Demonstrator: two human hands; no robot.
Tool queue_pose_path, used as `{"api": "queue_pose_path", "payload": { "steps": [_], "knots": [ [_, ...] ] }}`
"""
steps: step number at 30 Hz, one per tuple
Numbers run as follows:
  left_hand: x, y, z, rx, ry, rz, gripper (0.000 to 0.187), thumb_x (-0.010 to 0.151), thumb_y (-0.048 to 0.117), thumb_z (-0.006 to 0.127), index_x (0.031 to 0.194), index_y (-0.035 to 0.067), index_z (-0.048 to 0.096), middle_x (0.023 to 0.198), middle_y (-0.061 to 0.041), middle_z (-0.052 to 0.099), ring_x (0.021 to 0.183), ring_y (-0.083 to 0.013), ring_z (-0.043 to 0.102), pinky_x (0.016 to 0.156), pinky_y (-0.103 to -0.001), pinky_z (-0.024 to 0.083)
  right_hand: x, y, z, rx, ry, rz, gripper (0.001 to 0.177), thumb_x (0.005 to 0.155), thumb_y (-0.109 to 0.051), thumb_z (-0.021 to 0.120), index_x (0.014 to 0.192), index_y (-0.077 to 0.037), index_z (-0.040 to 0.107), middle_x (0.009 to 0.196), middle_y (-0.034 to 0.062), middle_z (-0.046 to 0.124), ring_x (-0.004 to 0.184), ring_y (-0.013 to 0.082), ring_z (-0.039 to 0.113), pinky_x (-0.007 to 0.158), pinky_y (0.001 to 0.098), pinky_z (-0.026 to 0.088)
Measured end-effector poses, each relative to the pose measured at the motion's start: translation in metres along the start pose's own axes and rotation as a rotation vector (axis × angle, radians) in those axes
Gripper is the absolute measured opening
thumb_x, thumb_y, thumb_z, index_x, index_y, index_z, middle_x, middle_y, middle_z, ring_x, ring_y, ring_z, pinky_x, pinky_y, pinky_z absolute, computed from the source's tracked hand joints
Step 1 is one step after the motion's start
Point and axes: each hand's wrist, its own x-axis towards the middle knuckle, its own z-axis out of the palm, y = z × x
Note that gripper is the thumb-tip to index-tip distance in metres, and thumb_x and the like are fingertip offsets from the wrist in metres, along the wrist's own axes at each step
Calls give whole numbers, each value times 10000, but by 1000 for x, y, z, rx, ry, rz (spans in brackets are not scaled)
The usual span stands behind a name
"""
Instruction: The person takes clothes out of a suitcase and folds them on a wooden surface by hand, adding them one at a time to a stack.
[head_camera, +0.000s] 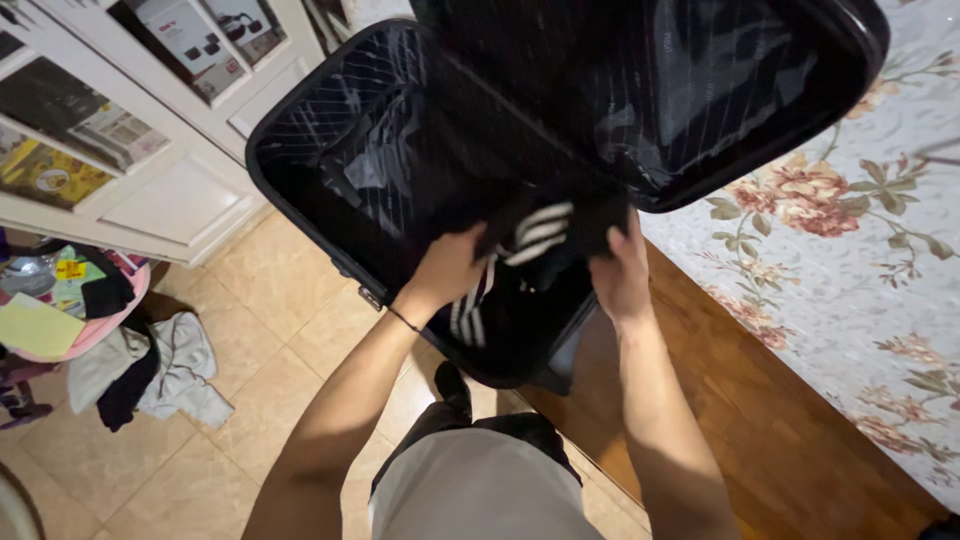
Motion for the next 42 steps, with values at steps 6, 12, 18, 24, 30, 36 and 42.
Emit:
{"api": "queue_pose_path", "payload": {
  "steps": [6,12,18,24,30,36,42],
  "knots": [
    [-8,48,-39,-401,317,202,355,964,205,662,1172,-82,655,997,-277,735,1002,-397,736,794,-398,582,-9,-17,44,-835,-269,-175,1184,788,-228,881,1609,21,66,1545,268,323,1349,320,430,1068,464,402],
    [-17,105,-53,-439,183,24,460,937,355,718,1119,-61,647,827,-187,735,786,-304,785,749,-358,597,-26,37,38,-961,-208,336,331,942,-206,737,1178,21,693,995,184,704,931,264,639,846,386,519],
    [-30,95,-58,-228,184,379,724,914,400,776,1412,-62,524,1423,-243,569,1338,-367,531,1149,-419,419,-43,56,-12,-374,292,256,386,995,-237,563,1324,-37,528,1271,140,644,1156,228,625,983,375,507],
    [-36,108,-45,-33,15,479,666,773,338,869,1302,15,625,1473,-228,471,1387,-449,374,1121,-508,312,-79,-16,2,98,107,-6,646,1039,-360,429,1584,-22,350,1589,138,448,1458,293,446,1250,427,339],
    [-46,161,-26,-241,-103,493,417,868,53,715,1272,10,620,1302,-198,667,1216,-398,654,1018,-399,551,-123,-77,1,86,198,-82,674,1045,-404,398,1605,-36,319,1609,142,418,1492,312,403,1277,445,281],
    [-59,237,24,-351,-192,523,415,861,40,708,1258,-10,598,1158,-226,705,1051,-397,711,871,-393,577,-169,-130,-39,83,339,-235,652,1037,-395,471,1561,-21,374,1569,171,459,1460,326,441,1241,442,317],
    [-58,276,149,-586,-280,255,327,942,85,635,1247,-32,619,1007,-242,724,972,-338,777,810,-346,564,-230,-168,-114,-12,490,-291,631,1029,-387,545,1518,-6,429,1528,200,500,1427,341,479,1205,440,353]
  ]
}}
